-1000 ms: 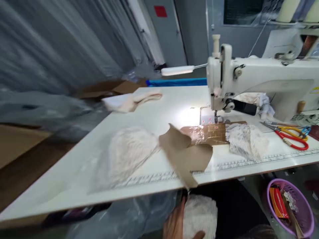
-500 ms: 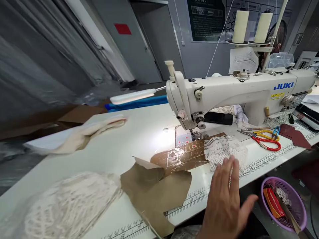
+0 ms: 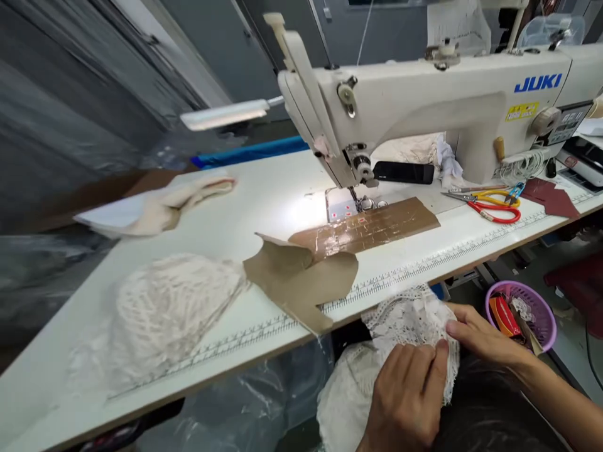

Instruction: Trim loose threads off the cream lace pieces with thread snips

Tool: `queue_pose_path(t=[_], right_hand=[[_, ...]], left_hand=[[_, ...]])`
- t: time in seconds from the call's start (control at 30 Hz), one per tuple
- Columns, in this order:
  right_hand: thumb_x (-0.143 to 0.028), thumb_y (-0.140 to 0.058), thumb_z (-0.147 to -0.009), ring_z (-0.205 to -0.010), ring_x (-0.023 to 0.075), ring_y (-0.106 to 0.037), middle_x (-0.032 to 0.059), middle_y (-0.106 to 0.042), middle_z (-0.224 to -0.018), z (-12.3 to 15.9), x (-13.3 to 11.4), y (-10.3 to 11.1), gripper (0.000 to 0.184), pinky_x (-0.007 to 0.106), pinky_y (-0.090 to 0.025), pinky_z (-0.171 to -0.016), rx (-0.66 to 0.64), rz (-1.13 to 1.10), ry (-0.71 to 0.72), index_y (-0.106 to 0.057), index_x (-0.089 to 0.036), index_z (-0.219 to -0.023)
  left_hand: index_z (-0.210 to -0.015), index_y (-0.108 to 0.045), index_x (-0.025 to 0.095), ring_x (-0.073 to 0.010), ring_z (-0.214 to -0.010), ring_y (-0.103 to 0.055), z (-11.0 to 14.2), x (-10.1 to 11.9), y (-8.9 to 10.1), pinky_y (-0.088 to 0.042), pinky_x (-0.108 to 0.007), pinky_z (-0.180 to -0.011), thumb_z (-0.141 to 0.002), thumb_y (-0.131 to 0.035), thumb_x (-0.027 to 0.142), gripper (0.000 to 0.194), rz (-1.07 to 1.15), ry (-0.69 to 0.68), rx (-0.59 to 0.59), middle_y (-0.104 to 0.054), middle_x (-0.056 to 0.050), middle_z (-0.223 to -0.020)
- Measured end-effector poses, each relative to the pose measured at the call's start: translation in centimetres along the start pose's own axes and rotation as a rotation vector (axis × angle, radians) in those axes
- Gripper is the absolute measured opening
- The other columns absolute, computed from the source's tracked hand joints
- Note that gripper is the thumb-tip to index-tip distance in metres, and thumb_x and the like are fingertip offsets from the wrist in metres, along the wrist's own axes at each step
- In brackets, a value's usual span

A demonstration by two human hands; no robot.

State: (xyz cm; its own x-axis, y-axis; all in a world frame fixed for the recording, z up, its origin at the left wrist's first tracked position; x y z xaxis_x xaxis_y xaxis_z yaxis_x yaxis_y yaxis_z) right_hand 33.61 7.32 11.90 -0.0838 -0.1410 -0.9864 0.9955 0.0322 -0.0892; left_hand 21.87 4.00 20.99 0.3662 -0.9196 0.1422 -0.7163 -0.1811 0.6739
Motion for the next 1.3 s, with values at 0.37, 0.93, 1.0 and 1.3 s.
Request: queue_pose_path(t=[0.37, 0.93, 1.0, 1.3], right_hand=[[-0.059, -0.078, -0.067, -0.066, 0.0129, -0.055, -0.0003, -0.065, -0.073, -1.0, 4.2, -1.7, 0.047, 0.024, -0.043, -0.06, -0.072, -0.091, -0.204, -0.068, -0.016, -0.082], [-0.051, -0.083, -0.059, -0.079, 0.0223, -0.069, 0.0041, -0.074, -0.085, -1.2, 5.9, 4.5, 0.044, 0.036, -0.054, -0.074, 0.411, -0.144, -0.136, -0.065, -0.022, -0.086], [-0.05, -0.082, -0.06, -0.077, 0.0206, -0.067, 0.0037, -0.074, -0.085, -1.1, 6.1, 3.8, 0.042, 0.034, -0.053, -0.071, 0.384, -0.136, -0.15, -0.065, -0.021, -0.085], [-0.049, -0.072, -0.072, -0.068, 0.0142, -0.055, 0.0026, -0.067, -0.079, -1.4, 2.7, 4.3, 0.036, 0.028, -0.044, -0.063, 0.366, 0.052, 0.028, -0.065, -0.017, -0.087]], left_hand=[[-0.139, -0.05, 0.015, -0.0176, -0.084, -0.07, 6.2, -0.5, -2.8, -0.06, -0.028, -0.073, -0.091, -0.035, -0.001, 0.052, 0.232, 0.169, -0.166, -0.071, -0.01, -0.093], [-0.102, -0.07, 0.016, -0.0152, -0.08, -0.07, 16.9, -9.0, -5.4, -0.061, -0.033, -0.079, -0.061, -0.088, 0.035, 0.049, 0.99, 1.483, 0.387, -0.071, -0.003, -0.086], [-0.102, -0.07, 0.016, -0.0149, -0.08, -0.07, 16.3, -9.0, -4.8, -0.061, -0.032, -0.079, -0.062, -0.088, 0.037, 0.049, 0.969, 1.455, 0.43, -0.071, -0.003, -0.087], [-0.109, -0.067, 0.02, -0.0128, -0.073, -0.074, 8.2, -5.5, 0.3, -0.065, -0.024, -0.064, -0.083, -0.075, 0.02, 0.028, 0.613, 0.803, 0.432, -0.073, 0.0, -0.088]])
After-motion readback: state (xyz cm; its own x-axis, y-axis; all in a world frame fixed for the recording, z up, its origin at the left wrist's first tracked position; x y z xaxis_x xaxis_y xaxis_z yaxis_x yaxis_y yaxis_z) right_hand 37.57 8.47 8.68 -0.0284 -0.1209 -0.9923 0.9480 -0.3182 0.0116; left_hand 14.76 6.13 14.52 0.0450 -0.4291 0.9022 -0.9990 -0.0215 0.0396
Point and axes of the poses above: each hand's wrist, its own z-axis away from the middle knuckle, its own y-axis out of the back of the hand, x = y × z, the point moved 9 cm from there along -z, towards the middle knuckle
